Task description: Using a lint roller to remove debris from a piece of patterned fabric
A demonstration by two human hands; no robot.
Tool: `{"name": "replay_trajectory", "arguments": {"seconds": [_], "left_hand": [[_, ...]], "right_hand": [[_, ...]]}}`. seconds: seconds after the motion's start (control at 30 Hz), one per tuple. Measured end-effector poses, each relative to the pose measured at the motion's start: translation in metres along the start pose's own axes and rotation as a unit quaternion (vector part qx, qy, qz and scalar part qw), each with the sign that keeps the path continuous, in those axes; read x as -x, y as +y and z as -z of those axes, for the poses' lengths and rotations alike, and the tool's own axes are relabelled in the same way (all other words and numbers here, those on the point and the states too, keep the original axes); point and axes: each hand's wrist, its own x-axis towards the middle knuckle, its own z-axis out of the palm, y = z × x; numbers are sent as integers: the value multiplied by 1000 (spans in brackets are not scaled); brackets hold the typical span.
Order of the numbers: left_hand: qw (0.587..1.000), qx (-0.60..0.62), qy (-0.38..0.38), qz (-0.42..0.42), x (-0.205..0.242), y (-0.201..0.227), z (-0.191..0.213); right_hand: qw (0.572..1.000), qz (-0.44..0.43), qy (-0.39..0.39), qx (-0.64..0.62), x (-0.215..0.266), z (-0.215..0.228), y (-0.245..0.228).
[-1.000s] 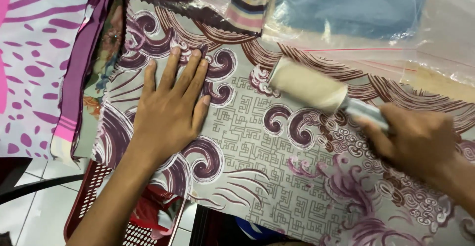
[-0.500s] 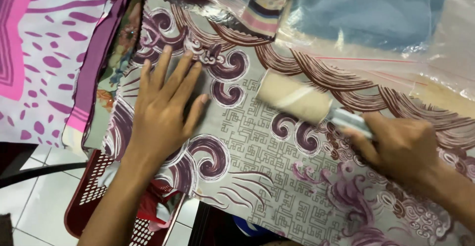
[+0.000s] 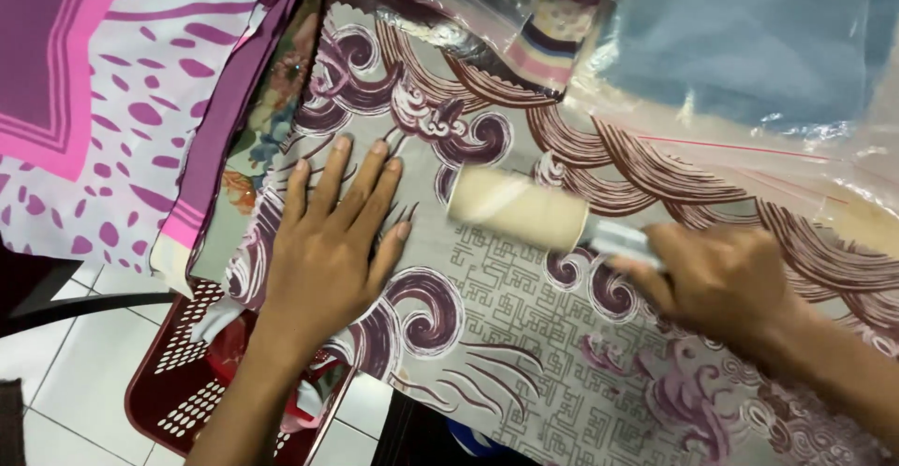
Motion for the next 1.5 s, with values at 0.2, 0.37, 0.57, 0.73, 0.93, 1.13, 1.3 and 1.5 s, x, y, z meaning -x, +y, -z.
{"name": "replay_trajectory", "arguments": {"seconds": [0.2,0.37,0.57,0.73,0.93,1.13,1.3,1.5], "left_hand": [[999,6,-24,34,-2,1,2],[998,7,-26,58,-3,1,2],[997,13,-34,67,-4,1,2],[997,-7,-30,73,-3,2,1],[993,-12,-25,111,-1,-2,-6],[989,107,23,97,0,-9,-1],[982,103,-85,134,-23,-16,19],[984,62,130,-109,-72,-50,-12]], "right_hand": [[985,-143,-39,85,-4,1,24],[999,-18,44,-2,-7,0,8],[997,-19,-56,51,-22,-3,6],[986,-126,-44,100,-22,-4,21],[1000,-8,11,7,-2,-3,-13],[989,-111,-83,41,-6,-1,-24],[973,-173,-114,100,-3,14,-28],[997,-37,-51,-43,18,11,-73]]}}
